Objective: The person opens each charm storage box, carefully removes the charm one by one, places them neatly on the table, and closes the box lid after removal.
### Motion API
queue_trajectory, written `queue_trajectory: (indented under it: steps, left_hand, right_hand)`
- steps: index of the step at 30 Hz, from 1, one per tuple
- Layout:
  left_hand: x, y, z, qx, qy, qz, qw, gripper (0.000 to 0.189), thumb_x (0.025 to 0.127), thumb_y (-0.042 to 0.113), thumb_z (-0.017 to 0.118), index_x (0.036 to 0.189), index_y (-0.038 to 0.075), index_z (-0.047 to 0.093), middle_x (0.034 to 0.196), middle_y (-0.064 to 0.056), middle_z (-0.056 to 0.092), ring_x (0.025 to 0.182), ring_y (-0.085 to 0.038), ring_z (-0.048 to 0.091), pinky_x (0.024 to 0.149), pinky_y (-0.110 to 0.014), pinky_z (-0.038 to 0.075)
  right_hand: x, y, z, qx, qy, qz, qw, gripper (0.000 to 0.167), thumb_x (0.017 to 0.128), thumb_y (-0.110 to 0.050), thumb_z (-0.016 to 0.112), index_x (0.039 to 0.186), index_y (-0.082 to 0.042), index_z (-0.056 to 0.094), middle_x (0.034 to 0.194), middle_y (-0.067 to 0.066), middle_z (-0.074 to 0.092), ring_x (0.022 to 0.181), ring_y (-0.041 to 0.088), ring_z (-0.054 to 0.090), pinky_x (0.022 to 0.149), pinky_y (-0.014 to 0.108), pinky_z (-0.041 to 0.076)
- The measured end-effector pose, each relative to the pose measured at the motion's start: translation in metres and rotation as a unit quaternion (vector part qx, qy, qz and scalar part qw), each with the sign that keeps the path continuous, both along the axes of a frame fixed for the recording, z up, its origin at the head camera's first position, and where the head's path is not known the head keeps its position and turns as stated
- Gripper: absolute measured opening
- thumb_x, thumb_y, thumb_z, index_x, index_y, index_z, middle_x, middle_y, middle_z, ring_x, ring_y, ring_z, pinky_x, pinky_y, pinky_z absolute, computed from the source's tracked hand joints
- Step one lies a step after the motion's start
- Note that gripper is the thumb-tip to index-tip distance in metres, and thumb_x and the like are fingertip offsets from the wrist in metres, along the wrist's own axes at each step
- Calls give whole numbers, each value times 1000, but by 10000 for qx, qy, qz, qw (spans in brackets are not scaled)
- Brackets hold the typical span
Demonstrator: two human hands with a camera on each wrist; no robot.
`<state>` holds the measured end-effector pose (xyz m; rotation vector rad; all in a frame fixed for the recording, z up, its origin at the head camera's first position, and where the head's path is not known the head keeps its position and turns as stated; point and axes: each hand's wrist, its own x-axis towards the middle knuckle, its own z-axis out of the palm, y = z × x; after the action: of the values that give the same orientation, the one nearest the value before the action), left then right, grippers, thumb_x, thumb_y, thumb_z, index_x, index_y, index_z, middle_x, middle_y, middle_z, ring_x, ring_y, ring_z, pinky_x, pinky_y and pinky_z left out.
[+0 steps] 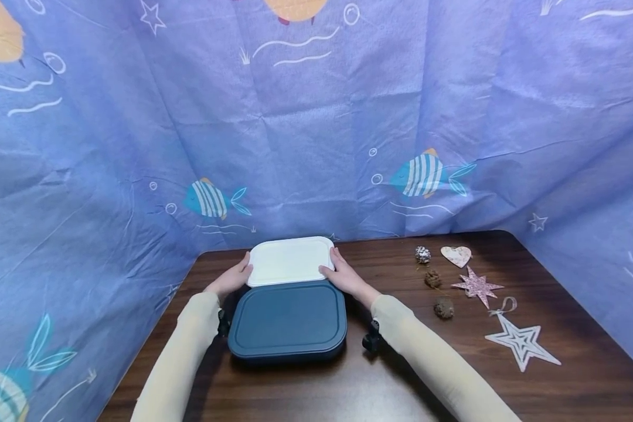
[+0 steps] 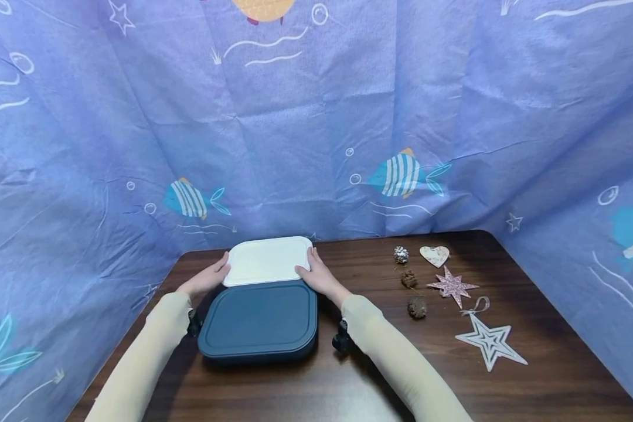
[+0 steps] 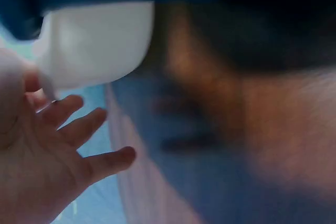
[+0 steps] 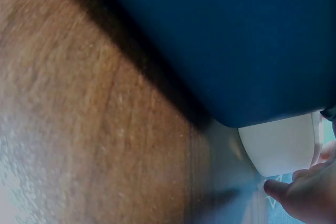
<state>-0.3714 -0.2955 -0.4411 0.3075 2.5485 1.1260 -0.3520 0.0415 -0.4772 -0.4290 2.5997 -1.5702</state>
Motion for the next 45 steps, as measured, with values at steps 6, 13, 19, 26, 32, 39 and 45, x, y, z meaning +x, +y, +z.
queue_trajectory:
  steps: [6, 13, 19, 26, 32, 39, 45]
  left_hand:
    - [3, 10, -21, -95, 911, 519, 9944, 61, 113, 33, 22, 161, 2, 2, 167, -20, 6, 152, -38, 10, 121, -52, 13]
    - [11, 19, -29, 0, 1397, 977, 9854, 58, 112, 29, 24, 161, 1, 11, 163, -24, 20, 147, -43, 24, 119, -54, 20]
    - [12, 25, -29, -47, 1647, 974, 9815, 57, 112, 28, 26, 160, 0, 15, 161, -24, 24, 145, -44, 28, 118, -55, 23]
    - [11, 32, -28, -91, 1711, 987, 9803, 57, 112, 27, 27, 160, 0, 18, 161, -25, 27, 144, -45, 31, 117, -55, 25]
    - [11, 34, -29, -124, 1726, 949, 9803, 56, 112, 27, 28, 160, -2, 18, 159, -26, 28, 143, -45, 32, 117, -55, 25]
    - [10, 29, -29, -181, 1590, 855, 9834, 58, 112, 31, 27, 161, 1, 16, 161, -23, 27, 145, -42, 31, 118, -53, 24]
    - [14, 24, -24, -110, 1088, 496, 9928, 70, 111, 47, 25, 161, 2, 7, 167, -16, 10, 152, -36, 15, 121, -52, 16]
  right_hand:
    - [0, 4, -1, 34, 28, -80, 10000, 78, 105, -36, 52, 160, 0, 8, 168, 19, 3, 154, 31, 3, 122, 47, 12]
    - [2, 6, -1, 67, 142, -74, 9998, 78, 105, -35, 52, 159, 2, 10, 167, 21, 5, 154, 32, 4, 122, 47, 12]
    - [3, 11, 0, 97, 243, -134, 9996, 78, 105, -36, 52, 159, 2, 10, 167, 21, 7, 154, 32, 5, 122, 48, 13]
    - [4, 17, 0, 103, 238, -200, 9995, 77, 105, -35, 52, 159, 3, 11, 166, 23, 6, 154, 34, 7, 122, 49, 14]
    - [5, 19, 0, 76, 216, -251, 9994, 77, 105, -35, 52, 159, 2, 11, 166, 22, 7, 153, 34, 8, 122, 50, 14]
    - [6, 19, 0, 51, 163, -294, 9994, 77, 104, -34, 53, 159, 3, 13, 166, 23, 9, 153, 33, 9, 122, 49, 15]
    - [6, 22, 0, 66, 191, -204, 9996, 74, 106, -32, 50, 157, 6, 15, 165, 26, 10, 153, 37, 9, 121, 50, 14]
